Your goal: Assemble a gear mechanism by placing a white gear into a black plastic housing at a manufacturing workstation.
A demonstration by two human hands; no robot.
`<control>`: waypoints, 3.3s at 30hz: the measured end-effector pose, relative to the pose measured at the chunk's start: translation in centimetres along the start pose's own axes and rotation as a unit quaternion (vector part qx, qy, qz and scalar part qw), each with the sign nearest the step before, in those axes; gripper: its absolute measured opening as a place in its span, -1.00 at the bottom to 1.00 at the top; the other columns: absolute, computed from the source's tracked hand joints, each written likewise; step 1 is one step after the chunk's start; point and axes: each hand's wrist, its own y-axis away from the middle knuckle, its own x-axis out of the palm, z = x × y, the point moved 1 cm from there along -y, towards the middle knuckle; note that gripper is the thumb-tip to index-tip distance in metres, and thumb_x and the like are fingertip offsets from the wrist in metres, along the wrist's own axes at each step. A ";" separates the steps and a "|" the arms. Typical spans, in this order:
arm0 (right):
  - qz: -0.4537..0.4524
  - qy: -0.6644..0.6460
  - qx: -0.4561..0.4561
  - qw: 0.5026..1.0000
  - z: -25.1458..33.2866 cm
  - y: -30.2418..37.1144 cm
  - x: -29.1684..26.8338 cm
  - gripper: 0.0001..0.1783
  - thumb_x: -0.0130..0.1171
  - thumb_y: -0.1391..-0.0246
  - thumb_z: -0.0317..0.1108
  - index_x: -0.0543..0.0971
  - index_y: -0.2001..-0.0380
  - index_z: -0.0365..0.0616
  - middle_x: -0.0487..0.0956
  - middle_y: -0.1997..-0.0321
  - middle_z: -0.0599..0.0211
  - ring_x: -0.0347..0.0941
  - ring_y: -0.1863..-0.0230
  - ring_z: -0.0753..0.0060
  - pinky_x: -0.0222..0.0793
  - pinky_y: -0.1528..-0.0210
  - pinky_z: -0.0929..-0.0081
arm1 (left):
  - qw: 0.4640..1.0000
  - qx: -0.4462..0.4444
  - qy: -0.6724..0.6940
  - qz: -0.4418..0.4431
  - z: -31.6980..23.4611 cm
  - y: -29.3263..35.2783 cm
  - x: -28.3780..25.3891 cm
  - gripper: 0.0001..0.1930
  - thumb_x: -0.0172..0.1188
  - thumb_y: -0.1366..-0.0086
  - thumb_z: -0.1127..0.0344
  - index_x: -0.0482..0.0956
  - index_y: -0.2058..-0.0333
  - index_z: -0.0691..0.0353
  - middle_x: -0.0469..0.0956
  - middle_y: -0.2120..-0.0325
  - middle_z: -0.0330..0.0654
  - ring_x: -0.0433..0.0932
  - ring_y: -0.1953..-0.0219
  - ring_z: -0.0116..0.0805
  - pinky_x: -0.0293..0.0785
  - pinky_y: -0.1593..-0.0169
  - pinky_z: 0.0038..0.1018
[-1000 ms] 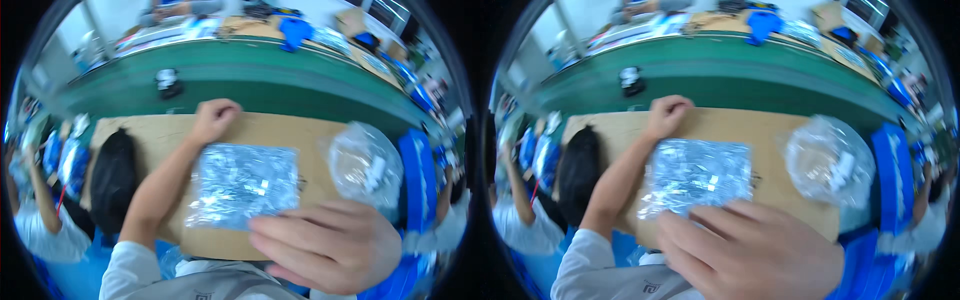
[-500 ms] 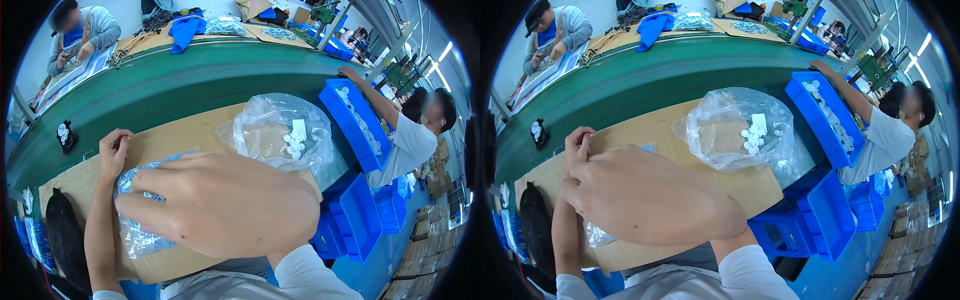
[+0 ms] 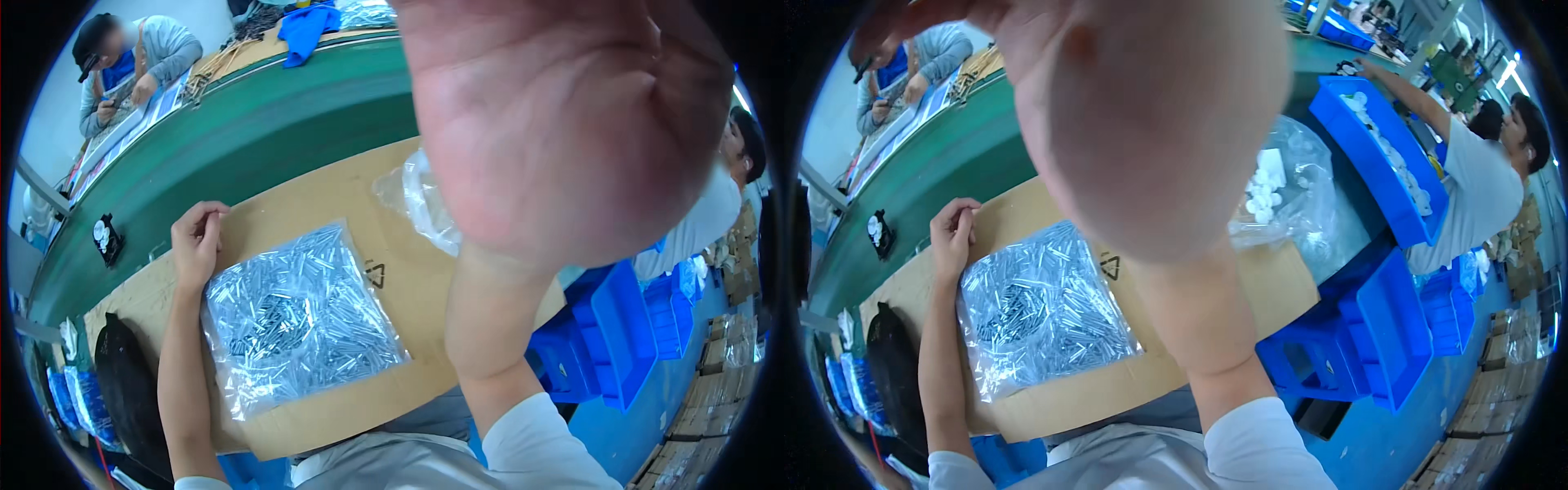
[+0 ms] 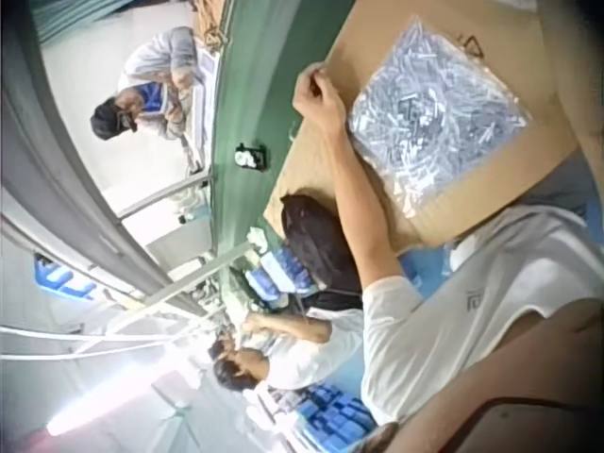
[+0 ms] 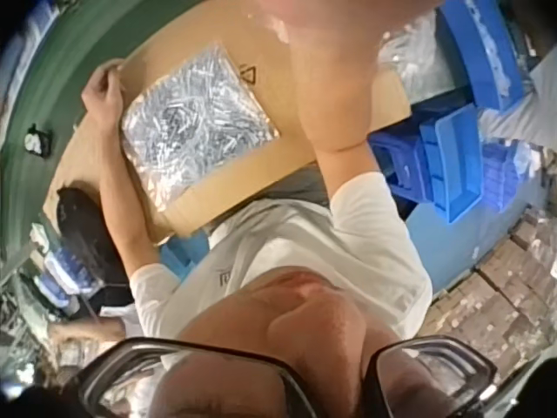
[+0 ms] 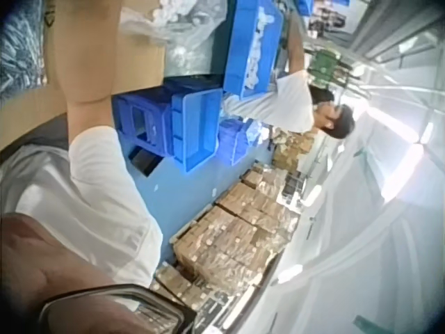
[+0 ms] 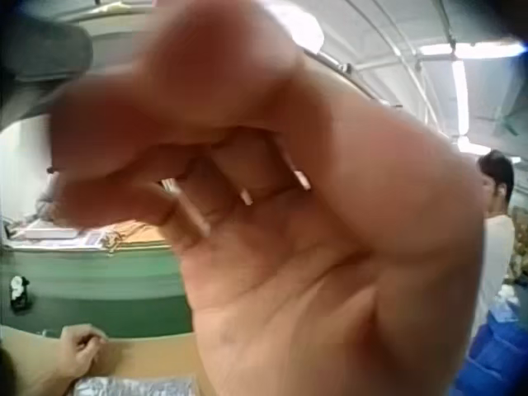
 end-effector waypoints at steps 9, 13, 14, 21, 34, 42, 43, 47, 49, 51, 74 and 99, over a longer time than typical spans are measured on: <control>-0.121 -0.174 -0.013 0.977 -6.2 4.8 7.4 -0.87 0.10 -0.04 -0.48 0.53 0.32 -0.27 0.54 0.32 0.20 0.42 0.45 0.27 0.37 0.37 0.41 | 1.000 -0.012 0.005 0.006 0.3 -0.7 0.1 -0.80 0.03 -0.29 0.49 0.67 0.30 0.31 0.50 0.60 -0.31 0.31 0.64 -0.60 0.23 0.53 -0.67; -0.191 -0.252 0.015 0.949 -5.8 5.7 12.0 -0.86 0.10 -0.04 -0.48 0.52 0.30 -0.28 0.54 0.31 0.20 0.42 0.44 0.28 0.37 0.36 0.42 | 1.000 0.016 0.014 -0.003 -2.2 -0.8 0.2 -0.81 0.04 -0.26 0.51 0.67 0.31 0.30 0.52 0.59 -0.29 0.33 0.64 -0.60 0.25 0.52 -0.67; -0.204 -0.254 0.011 0.946 -6.1 5.8 12.3 -0.85 0.10 -0.05 -0.48 0.52 0.29 -0.28 0.54 0.30 0.20 0.42 0.44 0.28 0.37 0.36 0.42 | 1.000 -0.012 -0.002 0.001 -1.8 -0.2 0.6 -0.81 0.05 -0.26 0.51 0.67 0.31 0.29 0.52 0.59 -0.29 0.33 0.64 -0.60 0.24 0.52 -0.68; -0.235 -0.282 -0.025 0.930 -7.9 6.6 12.0 -0.82 0.09 -0.06 -0.47 0.51 0.25 -0.29 0.54 0.28 0.20 0.42 0.42 0.30 0.37 0.33 0.42 | 0.999 0.015 -0.036 0.004 -0.2 1.1 -0.4 -0.81 0.05 -0.27 0.50 0.68 0.30 0.28 0.50 0.63 -0.31 0.31 0.67 -0.62 0.22 0.54 -0.70; -0.305 -0.296 0.022 0.905 -8.1 9.7 11.3 -0.76 0.09 -0.09 -0.45 0.49 0.16 -0.31 0.55 0.23 0.19 0.43 0.39 0.34 0.38 0.29 0.44 | 0.999 -0.028 0.018 0.010 -0.3 -0.4 0.8 -0.80 0.04 -0.29 0.51 0.67 0.29 0.31 0.48 0.65 -0.33 0.29 0.68 -0.63 0.21 0.55 -0.71; -0.321 -0.291 0.062 0.899 -7.8 12.0 10.4 -0.73 0.09 -0.11 -0.44 0.47 0.11 -0.32 0.55 0.20 0.19 0.43 0.37 0.36 0.38 0.27 0.45 | 0.999 -0.010 0.026 0.017 -0.5 -0.9 0.8 -0.80 0.04 -0.29 0.50 0.67 0.28 0.32 0.48 0.65 -0.33 0.29 0.67 -0.63 0.20 0.55 -0.72; -0.324 -0.290 0.065 0.898 -7.8 12.2 10.3 -0.72 0.09 -0.11 -0.44 0.47 0.11 -0.32 0.55 0.20 0.19 0.43 0.37 0.36 0.38 0.27 0.45 | 0.999 -0.011 0.030 0.016 -0.6 -0.9 0.8 -0.81 0.05 -0.29 0.50 0.67 0.28 0.32 0.48 0.65 -0.32 0.29 0.67 -0.63 0.20 0.55 -0.72; -0.330 -0.280 0.079 0.898 -7.8 13.3 9.5 -0.70 0.09 -0.12 -0.44 0.46 0.08 -0.33 0.55 0.18 0.19 0.43 0.36 0.38 0.38 0.25 0.45 | 0.999 -0.011 0.026 0.018 -0.5 -0.8 0.7 -0.81 0.05 -0.29 0.50 0.67 0.28 0.32 0.48 0.64 -0.32 0.30 0.66 -0.63 0.20 0.55 -0.71; -0.332 -0.277 0.088 0.897 -7.9 13.8 9.2 -0.70 0.09 -0.13 -0.43 0.46 0.07 -0.33 0.56 0.18 0.19 0.43 0.35 0.38 0.38 0.25 0.45 | 0.999 -0.014 0.027 0.018 -0.3 -0.7 0.4 -0.81 0.05 -0.29 0.50 0.67 0.28 0.32 0.49 0.64 -0.32 0.30 0.66 -0.63 0.20 0.55 -0.71; -0.336 -0.276 0.098 0.895 -7.9 14.3 9.0 -0.69 0.09 -0.13 -0.43 0.46 0.06 -0.33 0.56 0.17 0.19 0.44 0.35 0.39 0.38 0.24 0.45 | 0.999 -0.013 0.023 0.024 -0.1 -0.6 0.1 -0.81 0.05 -0.30 0.50 0.67 0.28 0.32 0.49 0.63 -0.32 0.30 0.65 -0.63 0.20 0.54 -0.72; -0.277 -0.114 0.128 0.946 -2.5 8.6 -6.6 -0.58 0.08 -0.19 -0.40 0.42 -0.09 -0.36 0.57 0.08 0.18 0.45 0.29 0.45 0.38 0.17 0.48 | 0.999 -0.001 0.027 0.029 -0.3 -0.5 0.3 -0.81 0.04 -0.27 0.49 0.66 0.28 0.31 0.44 0.64 -0.36 0.25 0.62 -0.61 0.15 0.51 -0.67; 0.084 0.285 0.505 0.810 -9.9 15.8 -5.0 -0.74 0.19 0.12 -0.54 0.66 0.27 -0.17 0.62 0.30 0.29 0.49 0.36 0.32 0.45 0.23 0.46 | 0.996 -0.063 0.050 0.034 0.0 -0.9 -0.4 -0.80 0.01 -0.25 0.50 0.65 0.31 0.27 0.45 0.64 -0.36 0.25 0.62 -0.60 0.18 0.50 -0.63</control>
